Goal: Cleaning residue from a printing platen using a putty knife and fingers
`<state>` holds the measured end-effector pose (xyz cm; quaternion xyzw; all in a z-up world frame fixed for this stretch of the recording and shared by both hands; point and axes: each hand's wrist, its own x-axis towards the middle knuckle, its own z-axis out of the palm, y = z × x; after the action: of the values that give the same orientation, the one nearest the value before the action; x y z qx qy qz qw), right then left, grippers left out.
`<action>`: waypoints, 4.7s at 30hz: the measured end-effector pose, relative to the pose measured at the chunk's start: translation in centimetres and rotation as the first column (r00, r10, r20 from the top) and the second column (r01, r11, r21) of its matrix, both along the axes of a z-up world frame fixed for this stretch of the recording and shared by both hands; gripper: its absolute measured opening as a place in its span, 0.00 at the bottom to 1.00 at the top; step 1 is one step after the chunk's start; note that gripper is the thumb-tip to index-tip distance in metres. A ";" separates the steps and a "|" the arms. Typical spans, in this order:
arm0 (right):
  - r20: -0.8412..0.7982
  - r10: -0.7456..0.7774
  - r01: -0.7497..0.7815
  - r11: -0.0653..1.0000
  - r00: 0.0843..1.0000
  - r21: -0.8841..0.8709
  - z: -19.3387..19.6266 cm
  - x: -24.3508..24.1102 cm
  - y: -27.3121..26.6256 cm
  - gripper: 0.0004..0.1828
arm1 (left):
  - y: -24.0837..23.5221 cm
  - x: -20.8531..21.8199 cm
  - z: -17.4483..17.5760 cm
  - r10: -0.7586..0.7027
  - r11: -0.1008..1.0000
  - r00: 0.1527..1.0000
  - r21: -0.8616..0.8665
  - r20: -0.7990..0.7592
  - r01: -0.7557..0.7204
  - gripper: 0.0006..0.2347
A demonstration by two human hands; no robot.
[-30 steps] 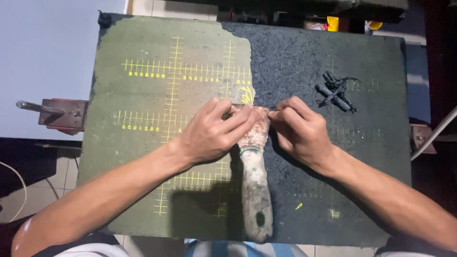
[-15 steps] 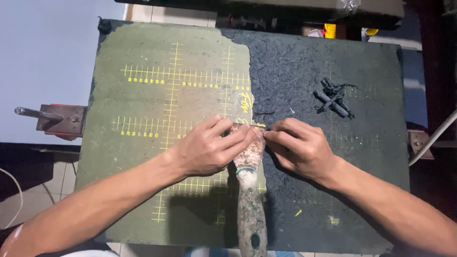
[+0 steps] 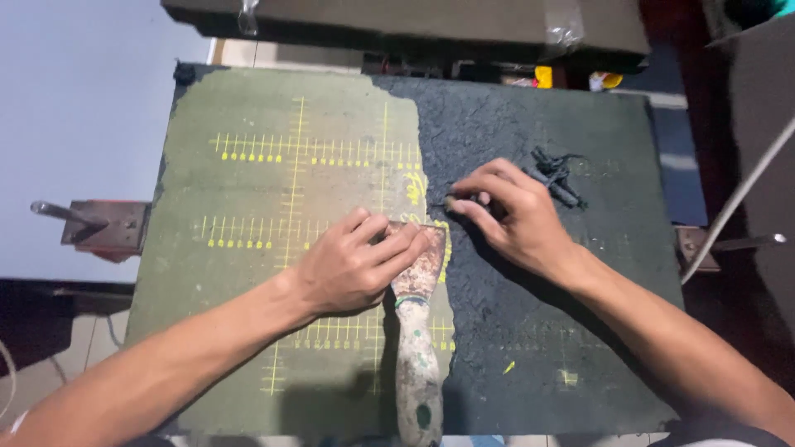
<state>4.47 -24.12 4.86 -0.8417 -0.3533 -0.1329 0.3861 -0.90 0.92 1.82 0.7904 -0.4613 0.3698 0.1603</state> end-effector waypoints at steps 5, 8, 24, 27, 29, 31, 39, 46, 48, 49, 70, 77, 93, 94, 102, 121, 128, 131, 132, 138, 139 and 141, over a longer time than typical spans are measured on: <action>0.028 0.006 -0.004 0.997 1.000 -0.075 -1.6 0.0 0.4 0.05 | -0.1 0.0 -0.2 0.006 1.000 1.000 0.021 0.015 -0.007 0.14; 0.090 -0.039 0.057 0.977 0.995 -0.206 -3.5 0.4 0.0 0.08 | -0.2 -0.4 -0.4 0.013 1.000 1.000 0.029 0.016 -0.013 0.15; 0.435 -0.269 0.468 0.756 0.859 -0.458 -1.2 -0.2 -10.4 0.10 | -0.4 -0.1 -0.7 0.064 0.998 0.998 0.024 0.020 -0.064 0.18; 0.567 -0.237 0.555 0.673 0.789 -0.490 -2.4 -0.4 -11.0 0.08 | -0.4 0.1 -1.1 0.078 0.997 0.996 0.026 0.040 -0.079 0.19; 0.623 -0.210 0.583 0.652 0.754 -0.486 -3.2 -0.1 -11.5 0.08 | -0.3 -0.1 -0.9 0.077 0.997 0.996 0.028 0.034 -0.078 0.18; 0.682 -0.184 0.617 0.632 0.708 -0.470 -3.1 -0.2 -11.4 0.09 | -0.3 -0.3 -0.8 0.075 0.997 0.996 0.032 0.039 -0.076 0.18; 0.579 -0.254 0.552 0.719 0.775 -0.423 -1.9 -1.2 -10.9 0.03 | -0.2 -0.1 -1.1 0.069 0.997 0.997 0.044 0.026 -0.070 0.19; 0.550 -0.180 0.446 0.800 0.816 -0.401 0.8 -3.3 -7.8 0.06 | 0.2 0.0 -0.7 0.047 0.983 0.999 0.176 -0.005 -0.045 0.13; 0.363 -0.040 0.171 0.926 0.931 -0.336 0.5 -3.9 -6.3 0.11 | -0.3 0.1 -0.9 0.067 0.997 0.998 0.024 0.021 -0.067 0.16; 0.359 -0.043 0.171 0.927 0.933 -0.334 0.2 -4.2 -5.3 0.11 | -0.3 -0.1 -0.6 0.064 0.998 0.998 0.027 0.017 -0.065 0.16; -0.031 0.433 -0.433 0.901 0.901 0.000 0.7 0.4 0.7 0.05 | -1.3 -1.2 1.8 -0.067 0.975 0.919 -0.219 -0.388 -0.021 0.16; -0.264 0.439 -0.436 0.897 0.859 0.073 -0.1 0.9 0.4 0.08 | -1.7 -1.8 2.0 -0.184 0.904 0.535 -0.355 -0.824 -0.236 0.20; -0.348 0.441 -0.448 0.892 0.828 0.064 -1.3 1.5 -0.1 0.09 | -2.5 -3.0 6.5 -0.189 0.867 -0.028 -0.153 -0.982 -0.474 0.11; -0.348 0.441 -0.448 0.892 0.827 0.066 -1.2 1.6 -0.1 0.09 | -2.4 -3.1 6.4 -0.187 0.867 -0.029 -0.151 -0.982 -0.474 0.11; -0.341 0.456 -0.461 0.884 0.822 0.070 -1.8 1.6 -0.2 0.10 | -1.9 -3.2 7.4 -0.158 0.837 -0.210 -0.018 -0.965 -0.547 0.18; -0.362 0.425 -0.444 0.895 0.830 0.032 -1.1 1.3 0.3 0.13 | -2.5 -3.4 6.4 -0.450 0.752 -0.004 -0.377 -0.893 -0.541 0.18; -0.346 0.447 -0.461 0.886 0.825 0.045 -1.3 1.2 0.3 0.14 | -2.6 -3.8 5.8 -0.454 0.752 -0.006 -0.380 -0.891 -0.539 0.17; -0.332 0.459 -0.469 0.882 0.824 0.056 -1.3 1.3 0.2 0.14 | -2.7 -3.8 5.8 -0.452 0.752 -0.001 -0.380 -0.892 -0.538 0.17; -0.327 0.465 -0.472 0.879 0.823 0.062 -1.3 1.3 0.2 0.14 | -2.7 -3.9 5.9 -0.446 0.756 0.002 -0.378 -0.895 -0.534 0.16; -0.332 0.468 -0.473 0.878 0.819 0.071 -1.8 1.6 0.0 0.14 | -3.2 -4.0 6.2 -0.451 0.748 -0.024 -0.363 -0.892 -0.555 0.17; -0.331 0.469 -0.473 0.878 0.819 0.072 -1.6 1.7 0.0 0.14 | -3.2 -4.0 6.2 -0.449 0.749 -0.025 -0.362 -0.893 -0.555 0.17; -0.340 0.481 -0.490 0.869 0.808 0.064 -1.4 1.8 0.0 0.15 | -3.2 -4.1 6.1 -0.450 0.751 -0.022 -0.365 -0.893 -0.550 0.17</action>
<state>6.29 -24.15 3.46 -0.7385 -0.4851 0.1245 0.4514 -5.03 -2.24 7.97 0.7053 -0.0029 -0.1719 0.6878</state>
